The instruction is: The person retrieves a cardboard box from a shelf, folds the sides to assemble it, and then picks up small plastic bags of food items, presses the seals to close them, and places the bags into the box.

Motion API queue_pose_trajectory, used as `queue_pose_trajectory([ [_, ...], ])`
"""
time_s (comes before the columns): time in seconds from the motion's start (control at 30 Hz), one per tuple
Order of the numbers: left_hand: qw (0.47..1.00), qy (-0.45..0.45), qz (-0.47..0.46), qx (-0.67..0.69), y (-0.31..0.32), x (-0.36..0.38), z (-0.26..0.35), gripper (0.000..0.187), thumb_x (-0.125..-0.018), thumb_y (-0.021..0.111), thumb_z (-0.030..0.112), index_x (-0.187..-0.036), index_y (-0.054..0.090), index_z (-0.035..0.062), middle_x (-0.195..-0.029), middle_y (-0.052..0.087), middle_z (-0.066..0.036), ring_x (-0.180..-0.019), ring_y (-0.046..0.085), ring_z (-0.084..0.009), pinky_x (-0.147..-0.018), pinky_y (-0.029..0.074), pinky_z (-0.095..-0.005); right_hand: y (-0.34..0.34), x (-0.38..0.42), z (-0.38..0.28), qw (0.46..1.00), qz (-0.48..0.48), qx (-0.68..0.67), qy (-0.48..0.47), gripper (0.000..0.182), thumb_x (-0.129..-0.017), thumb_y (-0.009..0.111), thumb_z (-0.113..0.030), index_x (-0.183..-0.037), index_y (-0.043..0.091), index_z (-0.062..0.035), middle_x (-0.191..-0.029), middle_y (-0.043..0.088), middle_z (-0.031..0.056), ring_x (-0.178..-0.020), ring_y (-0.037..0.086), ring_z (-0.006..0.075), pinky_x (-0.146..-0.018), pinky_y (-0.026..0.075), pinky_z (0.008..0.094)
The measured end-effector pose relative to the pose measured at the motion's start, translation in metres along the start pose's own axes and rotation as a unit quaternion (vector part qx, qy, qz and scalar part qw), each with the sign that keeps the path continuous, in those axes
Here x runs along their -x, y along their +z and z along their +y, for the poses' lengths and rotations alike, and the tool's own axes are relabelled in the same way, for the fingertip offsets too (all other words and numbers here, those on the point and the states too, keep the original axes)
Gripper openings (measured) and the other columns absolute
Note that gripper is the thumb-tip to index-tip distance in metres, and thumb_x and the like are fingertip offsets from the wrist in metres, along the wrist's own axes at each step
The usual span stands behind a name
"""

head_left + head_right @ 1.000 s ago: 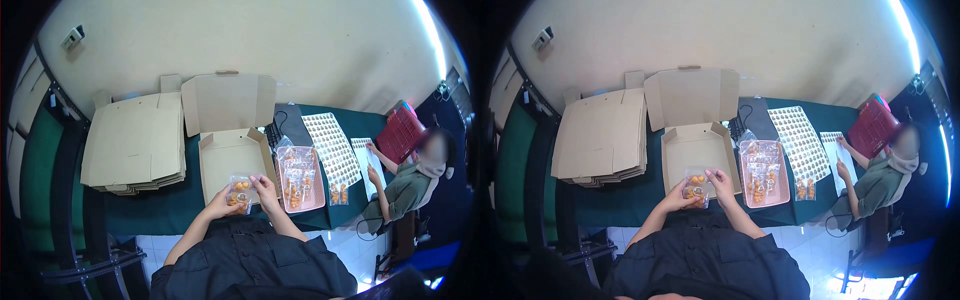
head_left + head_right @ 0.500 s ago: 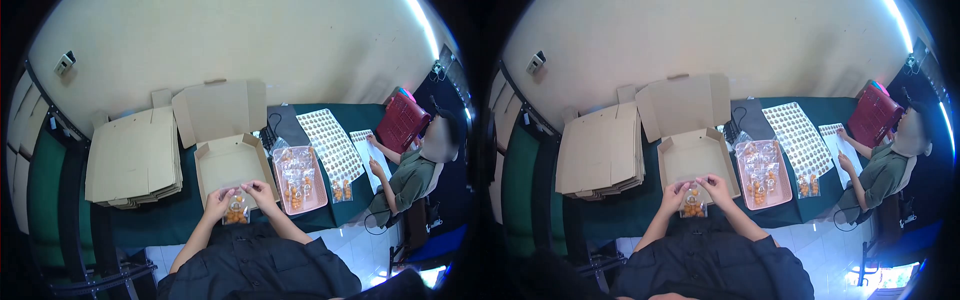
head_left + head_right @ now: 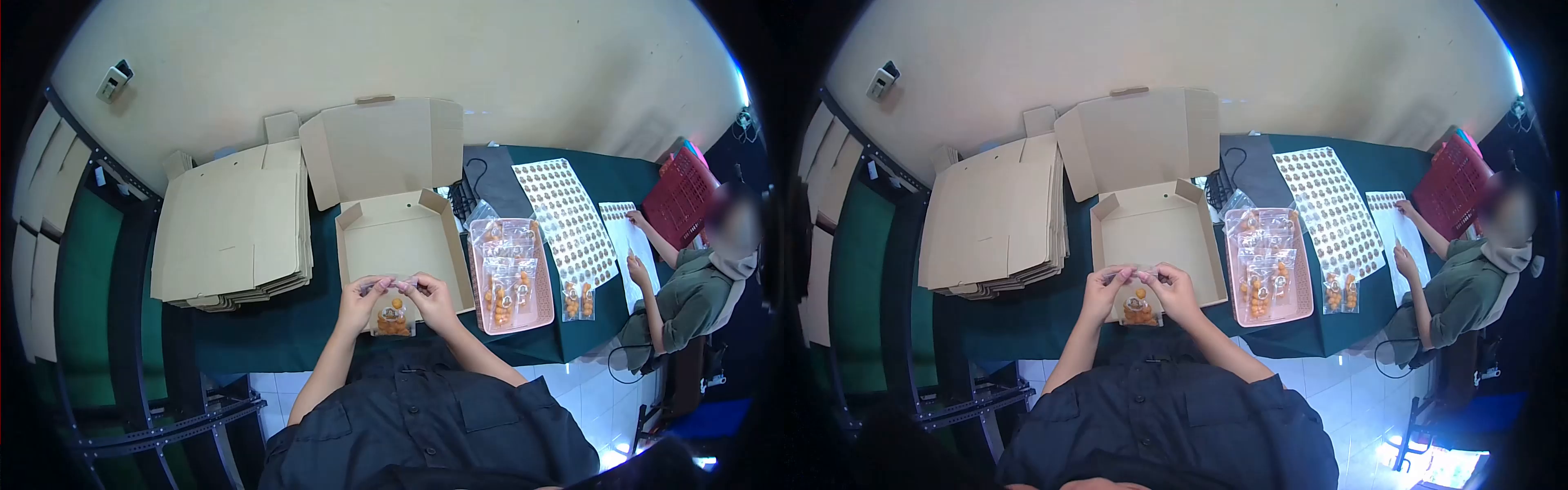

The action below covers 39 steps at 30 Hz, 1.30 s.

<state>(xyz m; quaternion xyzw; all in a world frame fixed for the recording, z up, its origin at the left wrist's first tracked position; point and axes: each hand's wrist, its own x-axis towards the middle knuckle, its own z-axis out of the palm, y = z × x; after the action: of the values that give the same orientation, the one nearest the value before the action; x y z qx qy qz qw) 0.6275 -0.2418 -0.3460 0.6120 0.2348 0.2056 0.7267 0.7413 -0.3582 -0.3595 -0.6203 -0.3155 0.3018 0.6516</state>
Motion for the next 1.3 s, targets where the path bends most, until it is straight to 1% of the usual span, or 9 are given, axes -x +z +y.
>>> queue_pose_trajectory([
  [0.3, 0.972, -0.048, -0.225, -0.044, -0.052, 0.014, 0.029, 0.044, -0.093, 0.041, 0.033, -0.111, 0.057, -0.003, -0.105, 0.061, -0.012, -0.101, 0.055, -0.0175, -0.092, 0.037, -0.03, -0.013, 0.001, -0.027, 0.977, -0.161, 0.111, -0.086, 0.023, -0.087, 0.053, -0.017, -0.09, 0.064, 0.0021, -0.084, 0.062, 0.0101, -0.081, 0.055, 0.0148, -0.08, 0.041, 0.0275],
  [0.4, 0.983, -0.082, -0.166, -0.004, -0.051, 0.014, 0.027, 0.041, -0.093, 0.041, 0.031, -0.116, 0.053, -0.0007, -0.108, 0.059, -0.012, -0.102, 0.054, -0.0189, -0.092, 0.038, -0.0307, -0.013, -0.002, -0.029, 0.996, -0.086, 0.036, 0.015, 0.021, -0.087, 0.053, -0.016, -0.089, 0.065, 0.0014, -0.084, 0.062, 0.0095, -0.084, 0.055, 0.0163, -0.079, 0.041, 0.0279],
  [0.47, 0.961, 0.064, 0.098, -0.251, -0.043, 0.009, 0.018, 0.038, -0.092, 0.044, 0.028, -0.118, 0.052, 0.0029, -0.109, 0.058, -0.014, -0.102, 0.055, -0.023, -0.089, 0.041, -0.0332, -0.009, -0.003, -0.025, 0.999, -0.036, 0.029, 0.007, 0.021, -0.087, 0.053, -0.015, -0.088, 0.065, 0.0014, -0.083, 0.062, 0.0091, -0.085, 0.055, 0.0171, -0.079, 0.041, 0.0279],
  [0.57, 0.975, 0.114, 0.04, -0.184, -0.016, 0.015, 0.018, 0.038, -0.089, 0.049, 0.028, -0.121, 0.05, 0.0061, -0.113, 0.056, -0.016, -0.104, 0.053, -0.0236, -0.088, 0.041, -0.0342, 0.009, 0.0, -0.03, 0.996, 0.011, 0.078, -0.041, 0.019, -0.087, 0.053, -0.014, -0.091, 0.065, 0.0002, -0.087, 0.061, 0.0107, -0.083, 0.055, 0.0188, -0.077, 0.042, 0.0277],
  [0.67, 0.984, 0.123, 0.018, -0.128, 0.009, 0.021, 0.01, 0.04, -0.086, 0.054, 0.023, -0.12, 0.047, 0.0028, -0.11, 0.056, -0.013, -0.105, 0.053, -0.0214, -0.089, 0.04, -0.0332, 0.018, 0.004, -0.032, 0.943, 0.007, 0.226, -0.245, 0.022, -0.084, 0.055, -0.013, -0.103, 0.061, -0.0037, -0.1, 0.055, 0.0136, -0.091, 0.05, 0.0273, -0.083, 0.039, 0.0351],
  [0.9, 0.99, 0.101, 0.073, -0.067, 0.009, 0.023, 0.016, 0.023, -0.087, 0.053, 0.019, -0.094, 0.061, -0.0017, -0.085, 0.061, -0.008, -0.081, 0.059, -0.0165, -0.074, 0.044, -0.0276, 0.03, -0.006, -0.059, 0.902, 0.226, 0.291, -0.225, 0.026, -0.081, 0.06, -0.015, -0.102, 0.059, 0.0009, -0.099, 0.055, 0.0154, -0.091, 0.052, 0.0256, -0.083, 0.04, 0.0367],
  [0.93, 0.984, 0.103, 0.052, -0.133, 0.001, 0.022, 0.024, 0.024, -0.087, 0.053, 0.02, -0.094, 0.062, -0.0014, -0.083, 0.061, -0.009, -0.079, 0.06, -0.018, -0.072, 0.044, -0.0277, 0.024, -0.009, -0.051, 0.987, 0.103, 0.079, -0.091, 0.027, -0.082, 0.061, -0.015, -0.102, 0.059, 0.0021, -0.098, 0.056, 0.0138, -0.088, 0.055, 0.0216, -0.081, 0.041, 0.0341],
  [0.97, 0.974, 0.104, 0.031, -0.199, -0.003, 0.02, 0.029, 0.025, -0.087, 0.053, 0.021, -0.093, 0.063, -0.0011, -0.082, 0.061, -0.01, -0.077, 0.06, -0.0196, -0.069, 0.045, -0.0278, 0.019, -0.012, -0.044, 0.989, -0.029, -0.14, 0.049, 0.028, -0.082, 0.061, -0.016, -0.102, 0.058, 0.0034, -0.096, 0.058, 0.0121, -0.085, 0.057, 0.0176, -0.079, 0.043, 0.0314],
  [1.3, 0.97, 0.122, -0.122, -0.171, -0.025, 0.011, 0.051, 0.037, -0.092, 0.042, 0.029, -0.108, 0.058, -0.0012, -0.087, 0.065, -0.012, -0.085, 0.062, -0.0204, -0.078, 0.044, -0.0289, -0.009, -0.016, -0.062, 0.984, -0.17, -0.05, 0.038, 0.03, -0.092, 0.046, -0.022, -0.102, 0.062, 0.0009, -0.096, 0.063, 0.0064, -0.095, 0.053, 0.0126, -0.09, 0.036, 0.028],
])
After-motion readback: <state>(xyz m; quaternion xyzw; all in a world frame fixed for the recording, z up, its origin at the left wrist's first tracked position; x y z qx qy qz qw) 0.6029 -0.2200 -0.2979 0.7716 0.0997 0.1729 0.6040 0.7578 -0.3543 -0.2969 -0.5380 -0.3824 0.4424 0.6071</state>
